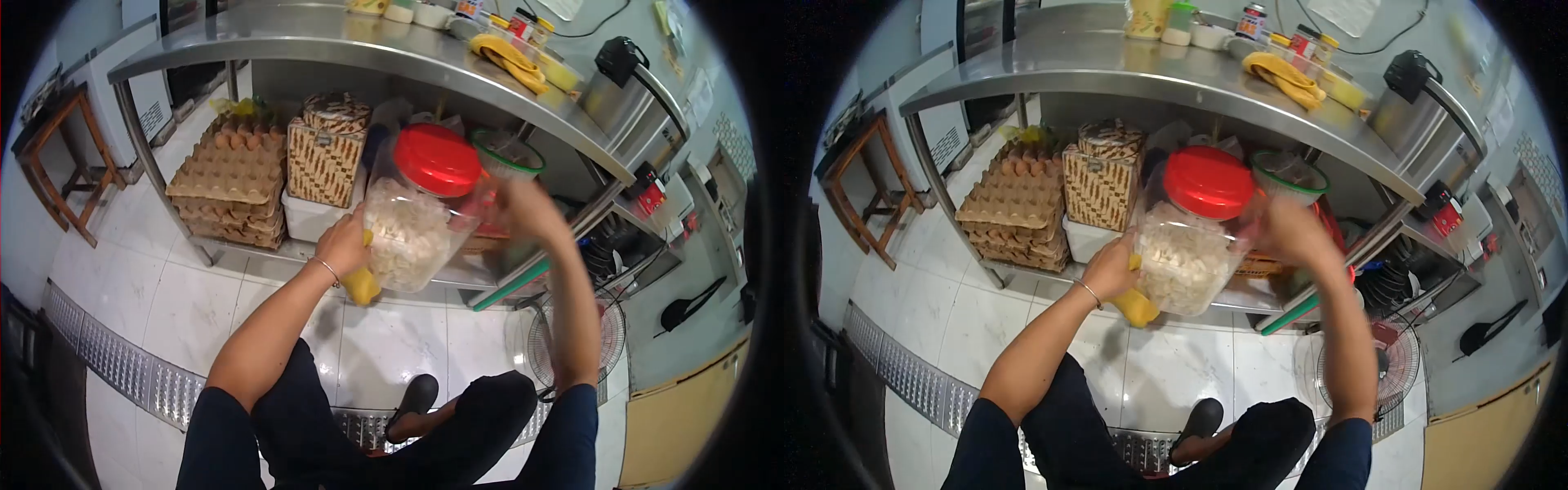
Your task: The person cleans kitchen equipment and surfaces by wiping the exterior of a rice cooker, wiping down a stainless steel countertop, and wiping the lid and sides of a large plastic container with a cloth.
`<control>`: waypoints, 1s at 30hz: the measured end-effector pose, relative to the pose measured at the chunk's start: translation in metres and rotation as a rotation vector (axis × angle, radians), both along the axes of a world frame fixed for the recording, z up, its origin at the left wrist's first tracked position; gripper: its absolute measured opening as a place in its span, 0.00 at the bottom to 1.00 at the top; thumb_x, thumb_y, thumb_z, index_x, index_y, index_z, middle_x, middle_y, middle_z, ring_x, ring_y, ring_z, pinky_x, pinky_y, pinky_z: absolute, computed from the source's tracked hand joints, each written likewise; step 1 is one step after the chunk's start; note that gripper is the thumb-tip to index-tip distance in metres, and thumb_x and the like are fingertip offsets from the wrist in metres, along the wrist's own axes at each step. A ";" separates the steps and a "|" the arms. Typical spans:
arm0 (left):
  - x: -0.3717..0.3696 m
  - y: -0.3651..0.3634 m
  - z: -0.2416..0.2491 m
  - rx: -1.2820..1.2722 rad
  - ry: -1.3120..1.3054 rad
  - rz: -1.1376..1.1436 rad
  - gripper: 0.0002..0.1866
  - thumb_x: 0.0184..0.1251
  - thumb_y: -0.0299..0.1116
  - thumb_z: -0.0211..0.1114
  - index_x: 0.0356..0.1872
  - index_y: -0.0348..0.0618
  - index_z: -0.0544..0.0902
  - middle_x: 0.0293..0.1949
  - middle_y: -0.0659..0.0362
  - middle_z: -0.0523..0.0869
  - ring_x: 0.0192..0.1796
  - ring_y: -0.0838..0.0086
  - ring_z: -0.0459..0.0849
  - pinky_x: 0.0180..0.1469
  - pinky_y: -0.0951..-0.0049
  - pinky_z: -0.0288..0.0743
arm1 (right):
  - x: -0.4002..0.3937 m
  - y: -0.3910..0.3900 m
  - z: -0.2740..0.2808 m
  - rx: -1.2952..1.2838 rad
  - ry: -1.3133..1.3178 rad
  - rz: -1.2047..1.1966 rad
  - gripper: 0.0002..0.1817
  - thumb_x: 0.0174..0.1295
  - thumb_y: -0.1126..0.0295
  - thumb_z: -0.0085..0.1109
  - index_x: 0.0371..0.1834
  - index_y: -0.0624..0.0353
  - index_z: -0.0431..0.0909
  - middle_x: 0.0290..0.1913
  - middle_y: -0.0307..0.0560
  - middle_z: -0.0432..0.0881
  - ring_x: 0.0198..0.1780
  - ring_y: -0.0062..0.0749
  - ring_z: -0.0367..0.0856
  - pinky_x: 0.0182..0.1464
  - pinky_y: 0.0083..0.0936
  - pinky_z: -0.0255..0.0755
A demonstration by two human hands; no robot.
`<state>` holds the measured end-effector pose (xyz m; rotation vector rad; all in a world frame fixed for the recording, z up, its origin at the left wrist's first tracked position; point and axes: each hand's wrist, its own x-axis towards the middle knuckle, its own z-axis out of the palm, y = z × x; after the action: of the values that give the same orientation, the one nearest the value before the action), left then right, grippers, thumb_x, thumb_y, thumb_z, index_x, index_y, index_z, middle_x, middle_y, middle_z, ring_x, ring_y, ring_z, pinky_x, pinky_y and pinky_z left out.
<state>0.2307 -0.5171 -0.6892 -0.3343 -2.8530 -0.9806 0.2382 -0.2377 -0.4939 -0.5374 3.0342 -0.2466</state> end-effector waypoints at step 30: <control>-0.065 -0.089 0.427 -0.547 1.265 0.212 0.20 0.63 0.39 0.68 0.54 0.42 0.83 0.68 0.46 0.76 0.62 0.47 0.79 0.58 0.45 0.78 | -0.124 0.014 0.114 -0.353 0.670 -0.223 0.22 0.68 0.55 0.60 0.55 0.60 0.84 0.48 0.55 0.87 0.51 0.44 0.86 0.54 0.40 0.78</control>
<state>0.1656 -0.6058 -0.2618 -0.4511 -1.8167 0.1358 0.1146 -0.2239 -0.3799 -0.3428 3.7330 -0.7654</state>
